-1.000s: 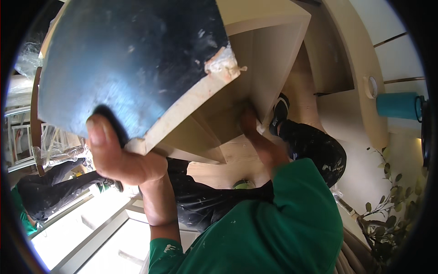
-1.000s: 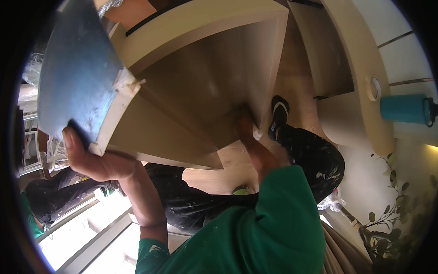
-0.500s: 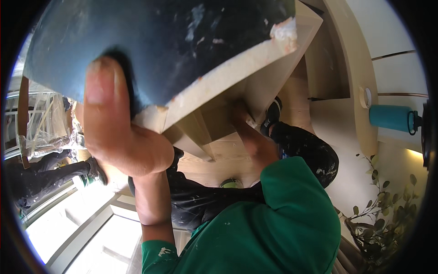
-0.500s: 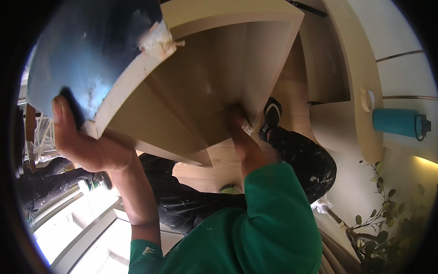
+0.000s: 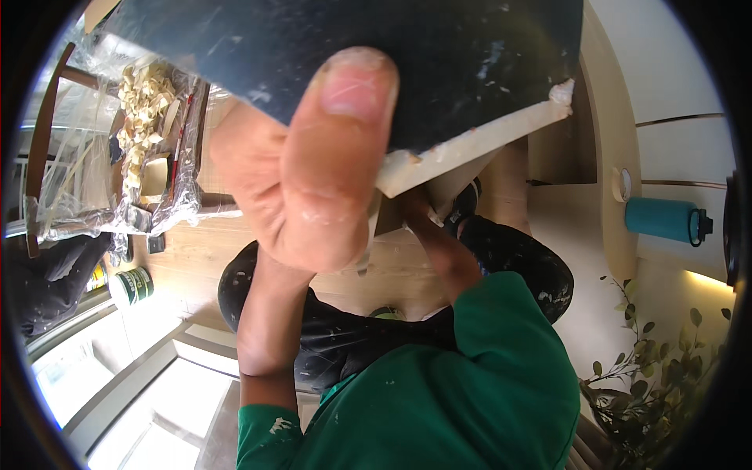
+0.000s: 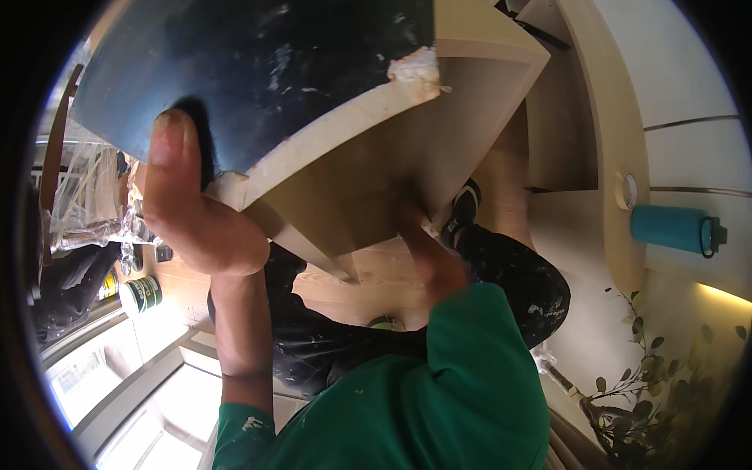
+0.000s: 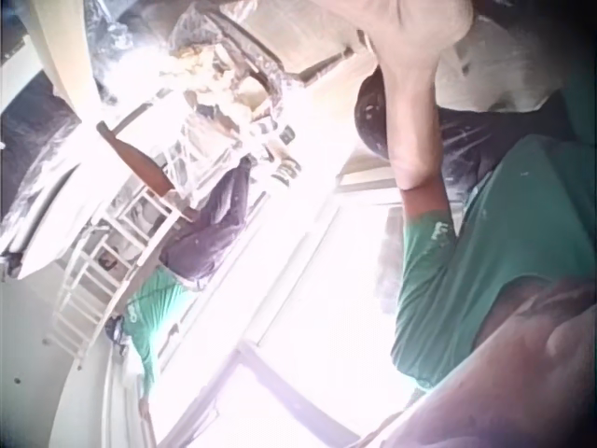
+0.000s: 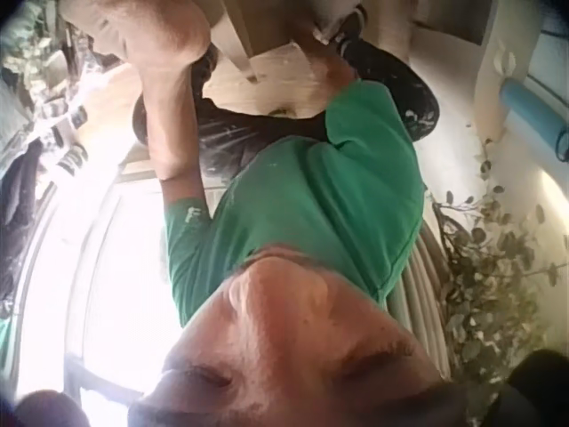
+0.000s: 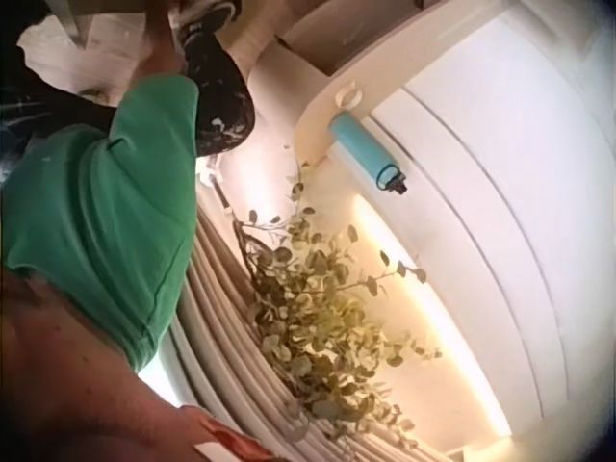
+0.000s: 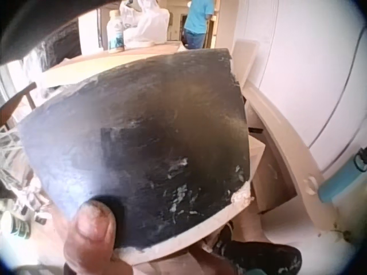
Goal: The person applies a substance to the inner corners of a wooden drawer using a putty knife and a cloth, then sands the outer edges and surface of the drawer with a sanding block.
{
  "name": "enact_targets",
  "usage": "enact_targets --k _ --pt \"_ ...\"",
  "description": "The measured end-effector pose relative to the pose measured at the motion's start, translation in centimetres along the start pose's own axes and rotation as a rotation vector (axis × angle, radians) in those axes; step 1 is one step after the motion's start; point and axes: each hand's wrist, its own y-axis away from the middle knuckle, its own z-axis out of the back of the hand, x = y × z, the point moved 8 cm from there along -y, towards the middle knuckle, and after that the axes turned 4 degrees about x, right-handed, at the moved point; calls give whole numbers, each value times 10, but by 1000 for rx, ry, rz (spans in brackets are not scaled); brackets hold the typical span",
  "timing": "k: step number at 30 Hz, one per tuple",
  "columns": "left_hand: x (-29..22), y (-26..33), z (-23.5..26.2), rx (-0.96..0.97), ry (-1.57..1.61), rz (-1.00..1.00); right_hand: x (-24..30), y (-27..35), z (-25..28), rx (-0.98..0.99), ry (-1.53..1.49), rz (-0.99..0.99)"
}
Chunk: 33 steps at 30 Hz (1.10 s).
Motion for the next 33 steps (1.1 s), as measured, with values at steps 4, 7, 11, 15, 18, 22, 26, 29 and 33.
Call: enact_targets --k 4,7,11,15,18,22,26,29,33 --pt "-1 -6 0 -67 115 16 -15 44 -44 -306 115 62" --pt "3 5 5 -34 6 -9 140 113 -25 101 -17 468" --pt "10 12 18 -119 67 60 43 114 -7 -246 25 419" --pt "15 21 28 -109 142 183 9 97 -8 8 230 74" --pt "1 12 24 -93 43 43 82 116 -25 28 218 243" --pt "-2 10 23 -117 -69 -27 82 119 -11 -12 114 289" --pt "-2 8 25 -90 -28 -2 -5 98 8 109 295 -17" --pt "-1 6 25 -83 -17 5 14 106 4 -62 269 -9" --pt "0 1 29 -57 -10 0 87 127 -20 67 136 215"
